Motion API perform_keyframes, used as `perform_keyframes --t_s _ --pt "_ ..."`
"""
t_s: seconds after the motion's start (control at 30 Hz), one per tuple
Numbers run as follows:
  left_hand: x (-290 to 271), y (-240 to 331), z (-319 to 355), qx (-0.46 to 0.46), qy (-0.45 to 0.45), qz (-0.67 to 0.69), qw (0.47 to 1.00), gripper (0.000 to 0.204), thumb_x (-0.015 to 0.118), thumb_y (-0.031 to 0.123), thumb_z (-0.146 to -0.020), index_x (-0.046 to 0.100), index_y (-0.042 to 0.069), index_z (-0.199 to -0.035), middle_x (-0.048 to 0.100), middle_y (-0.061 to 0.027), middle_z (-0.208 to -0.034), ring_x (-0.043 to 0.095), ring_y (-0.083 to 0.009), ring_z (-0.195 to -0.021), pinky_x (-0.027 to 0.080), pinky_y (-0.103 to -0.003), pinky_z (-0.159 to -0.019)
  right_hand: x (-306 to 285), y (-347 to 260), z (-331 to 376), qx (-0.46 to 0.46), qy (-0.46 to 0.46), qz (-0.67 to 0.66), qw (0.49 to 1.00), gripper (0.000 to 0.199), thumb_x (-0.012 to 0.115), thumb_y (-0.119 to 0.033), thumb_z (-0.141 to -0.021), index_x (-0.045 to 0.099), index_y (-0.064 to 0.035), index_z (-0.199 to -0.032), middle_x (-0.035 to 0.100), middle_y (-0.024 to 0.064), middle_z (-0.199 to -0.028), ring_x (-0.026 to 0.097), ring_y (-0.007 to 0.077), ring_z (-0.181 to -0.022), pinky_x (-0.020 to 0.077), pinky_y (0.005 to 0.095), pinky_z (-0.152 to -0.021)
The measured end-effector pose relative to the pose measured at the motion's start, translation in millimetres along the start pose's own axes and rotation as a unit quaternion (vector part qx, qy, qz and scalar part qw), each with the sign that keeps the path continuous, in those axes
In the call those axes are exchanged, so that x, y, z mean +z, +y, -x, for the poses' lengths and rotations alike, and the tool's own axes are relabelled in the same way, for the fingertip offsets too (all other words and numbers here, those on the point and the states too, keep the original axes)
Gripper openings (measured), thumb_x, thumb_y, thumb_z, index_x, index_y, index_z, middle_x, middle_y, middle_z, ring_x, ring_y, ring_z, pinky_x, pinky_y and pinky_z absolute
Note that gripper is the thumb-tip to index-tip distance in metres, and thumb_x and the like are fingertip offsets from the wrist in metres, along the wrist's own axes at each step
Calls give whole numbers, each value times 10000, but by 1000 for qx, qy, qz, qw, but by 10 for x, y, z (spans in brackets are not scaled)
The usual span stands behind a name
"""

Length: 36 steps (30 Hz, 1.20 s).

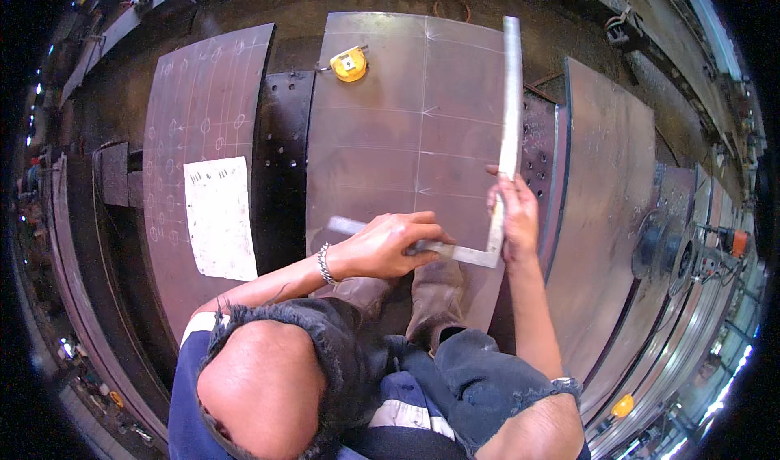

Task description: The person uses a tape measure to measure a large metal sheet on a workbench. They extend the tape across the sheet, mark measurements with a white marker, and reposition the tape to measure different sections. The person also briefly handles a metal ruler and a paper document.

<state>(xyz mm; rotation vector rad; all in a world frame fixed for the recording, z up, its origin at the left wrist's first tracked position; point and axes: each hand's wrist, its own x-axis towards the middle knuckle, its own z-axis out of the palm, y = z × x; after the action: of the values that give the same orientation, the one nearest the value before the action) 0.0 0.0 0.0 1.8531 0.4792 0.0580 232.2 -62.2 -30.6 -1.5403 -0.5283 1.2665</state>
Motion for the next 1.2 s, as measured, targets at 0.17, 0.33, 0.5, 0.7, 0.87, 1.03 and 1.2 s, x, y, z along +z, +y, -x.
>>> perform_keyframes --t_s 0.17,0.33,0.5,0.7,0.87,1.03,1.2 --pt "-76 -271 -28 3 156 -28 987 275 675 143 -858 649 77 -1124 617 -115 -1021 639 -312 -941 526 -388 -820 -734 -458 96 70 170 -51 982 355 542 -346 -975 610 -78 -1198 444 -67 -641 423 36 -525 318 192 -431" --pt "-319 -560 59 -91 248 32 964 189 652 74 -878 659 22 -1059 648 -101 -982 676 -197 -854 548 -321 -758 -1799 -669 528 59 322 -10 945 478 525 -431 -952 543 -138 -1330 391 -81 -662 378 39 -504 259 201 -394" --pt "-470 -792 79 -157 328 47 930 182 662 61 -850 656 8 -1025 667 -90 -943 673 -182 -794 550 -297 -712 -2756 -927 974 -42 372 4 927 488 428 -431 -980 522 -144 -1364 358 -68 -626 321 49 -476 277 219 -402" --pt "-781 -1012 -18 -194 380 -24 904 235 680 88 -862 636 30 -1086 661 -68 -1034 665 -163 -869 539 -291 -744 -2658 -1363 1179 -53 569 230 788 382 495 -436 -948 709 -170 -1119 405 -53 -634 364 62 -520 284 211 -471" --pt "-1196 -1296 -280 -171 440 -220 854 478 778 149 -758 583 62 -1186 607 -90 -1152 628 -249 -1007 526 -359 -843 -3011 -944 1065 -113 522 384 753 335 630 -424 -905 732 -145 -1060 562 -10 -712 472 75 -595 372 246 -534" --pt "-1586 -1442 -604 -166 423 -364 813 675 820 272 -695 524 110 -1280 557 -134 -1222 536 -335 -1157 453 -445 -968 -2760 -197 689 -193 466 599 622 326 655 -399 -901 702 -102 -1027 718 129 -837 674 279 -711 464 417 -599" --pt "-1755 -1711 -775 -217 355 -403 815 703 825 364 -669 529 138 -1265 557 -114 -1196 530 -321 -1159 447 -460 -942 -2504 493 444 -60 424 646 632 258 598 -363 -933 661 -121 -998 673 142 -690 643 352 -615 442 469 -549"
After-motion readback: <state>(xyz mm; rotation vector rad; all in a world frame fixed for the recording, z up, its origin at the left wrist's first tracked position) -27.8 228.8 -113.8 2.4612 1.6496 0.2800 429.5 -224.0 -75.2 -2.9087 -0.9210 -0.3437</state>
